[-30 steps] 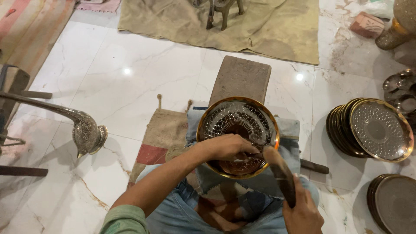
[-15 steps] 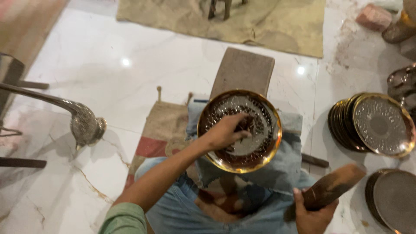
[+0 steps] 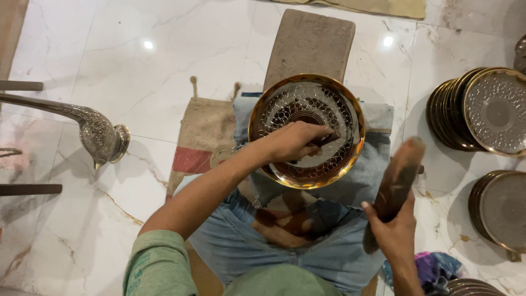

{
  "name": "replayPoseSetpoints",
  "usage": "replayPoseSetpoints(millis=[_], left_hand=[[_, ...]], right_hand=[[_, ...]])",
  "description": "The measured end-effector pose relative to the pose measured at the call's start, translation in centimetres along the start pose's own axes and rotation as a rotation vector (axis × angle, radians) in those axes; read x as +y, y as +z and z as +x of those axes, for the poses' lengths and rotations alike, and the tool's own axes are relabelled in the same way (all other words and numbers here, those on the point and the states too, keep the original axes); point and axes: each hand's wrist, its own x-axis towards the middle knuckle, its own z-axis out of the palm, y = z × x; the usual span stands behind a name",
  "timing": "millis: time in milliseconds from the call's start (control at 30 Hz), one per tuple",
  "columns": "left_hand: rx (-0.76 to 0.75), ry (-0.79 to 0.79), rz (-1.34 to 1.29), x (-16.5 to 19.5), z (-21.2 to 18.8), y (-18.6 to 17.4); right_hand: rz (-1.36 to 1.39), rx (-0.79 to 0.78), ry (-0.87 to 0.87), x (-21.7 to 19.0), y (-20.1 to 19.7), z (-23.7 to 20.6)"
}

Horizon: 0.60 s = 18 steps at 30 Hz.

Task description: The person sits cross-legged on the floor with a decorative brass plate on their lap and engraves its patterned surface, holding a chisel against the metal with one hand and striking it with a wooden mallet held in the other hand. They reposition the chisel across different areas of the plate and briefly wipe the plate with a cloth before resuming hammering.

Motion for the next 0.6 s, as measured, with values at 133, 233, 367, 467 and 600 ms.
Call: replayPoseSetpoints(millis=[133, 233, 367, 467, 600], left_hand=[[0.032, 0.219, 0.095, 0.0, 0.4, -0.1], [-0.077, 0.094, 0.075, -0.1, 0.4, -0.3], [-0.114, 0.135, 0.065, -0.2, 0.4, -0.5], [-0.124, 0.176, 0.112, -0.4, 0.7, -0.3], [-0.072, 0.209, 0.151, -1.0, 0.7, 0.1]], right_hand=[[-0.111, 0.009, -0.035, -1.3, -1.3, 0.6], [-0.123, 0.004, 0.023, -1.5, -1.9, 1.3], [0.367, 0.141, -0.102, -1.2, -1.6, 2.0], [-0.001, 0.105, -0.145, -0.8, -0.9, 2.2], [-0.154, 0.057, -0.129, -1.0, -0.4, 2.8]])
